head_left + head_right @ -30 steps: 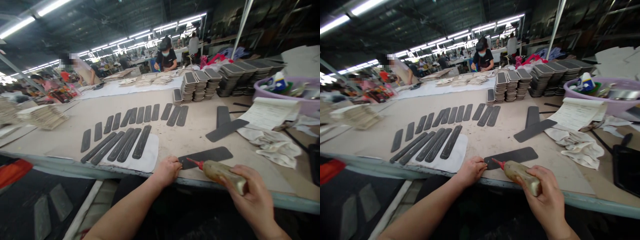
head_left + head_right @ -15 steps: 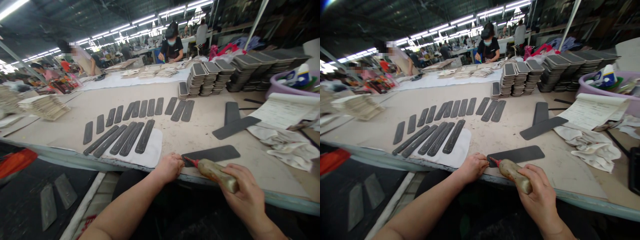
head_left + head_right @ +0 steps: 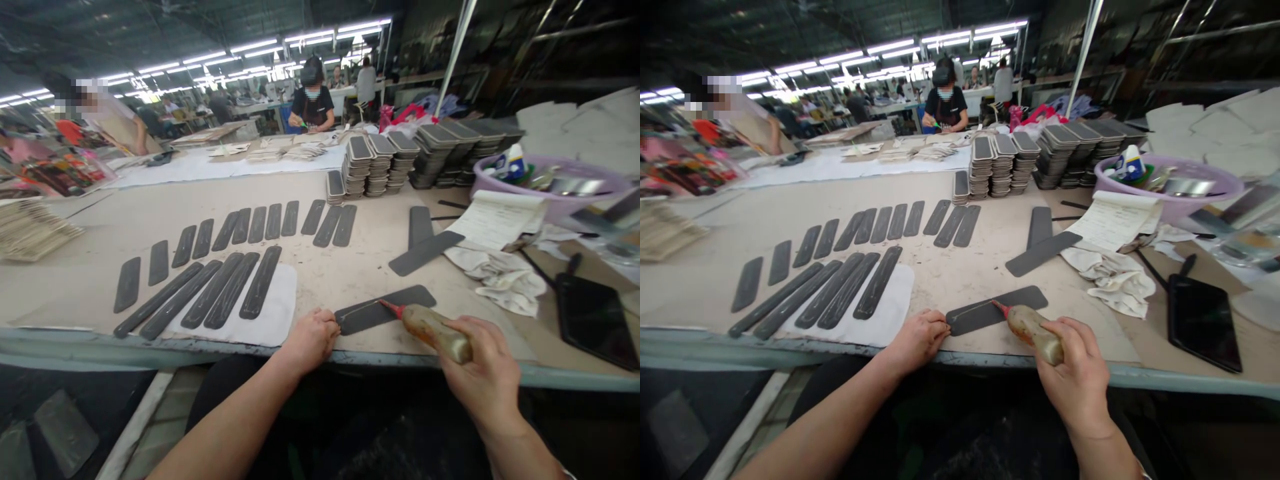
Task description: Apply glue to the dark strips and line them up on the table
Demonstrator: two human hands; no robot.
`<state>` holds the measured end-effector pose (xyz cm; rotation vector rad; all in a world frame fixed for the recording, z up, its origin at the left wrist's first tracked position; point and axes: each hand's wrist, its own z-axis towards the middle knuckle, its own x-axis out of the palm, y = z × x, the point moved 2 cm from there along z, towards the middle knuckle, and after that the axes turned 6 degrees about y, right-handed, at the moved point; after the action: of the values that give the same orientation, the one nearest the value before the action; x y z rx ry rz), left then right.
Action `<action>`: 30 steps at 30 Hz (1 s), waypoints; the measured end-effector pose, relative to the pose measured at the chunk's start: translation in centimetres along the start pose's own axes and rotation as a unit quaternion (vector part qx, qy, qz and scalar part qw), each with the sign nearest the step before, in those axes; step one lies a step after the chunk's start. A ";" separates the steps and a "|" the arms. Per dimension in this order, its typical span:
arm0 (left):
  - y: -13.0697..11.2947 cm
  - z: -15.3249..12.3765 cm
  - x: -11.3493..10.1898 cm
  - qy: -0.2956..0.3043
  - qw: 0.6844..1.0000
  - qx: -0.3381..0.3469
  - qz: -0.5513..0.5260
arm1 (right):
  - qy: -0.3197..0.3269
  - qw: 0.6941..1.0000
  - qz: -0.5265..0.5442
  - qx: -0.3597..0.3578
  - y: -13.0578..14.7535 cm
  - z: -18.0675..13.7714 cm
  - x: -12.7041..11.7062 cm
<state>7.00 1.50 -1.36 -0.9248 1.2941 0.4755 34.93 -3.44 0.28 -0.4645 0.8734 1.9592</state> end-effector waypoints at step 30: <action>0.4 0.5 0.2 0.025 1.000 0.010 0.015 | 0.079 0.988 0.122 -0.052 3.3 0.3 2.4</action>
<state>7.00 2.10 -1.65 -0.9067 1.3567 0.4636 30.85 -2.94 0.28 -0.6033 0.9679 2.2244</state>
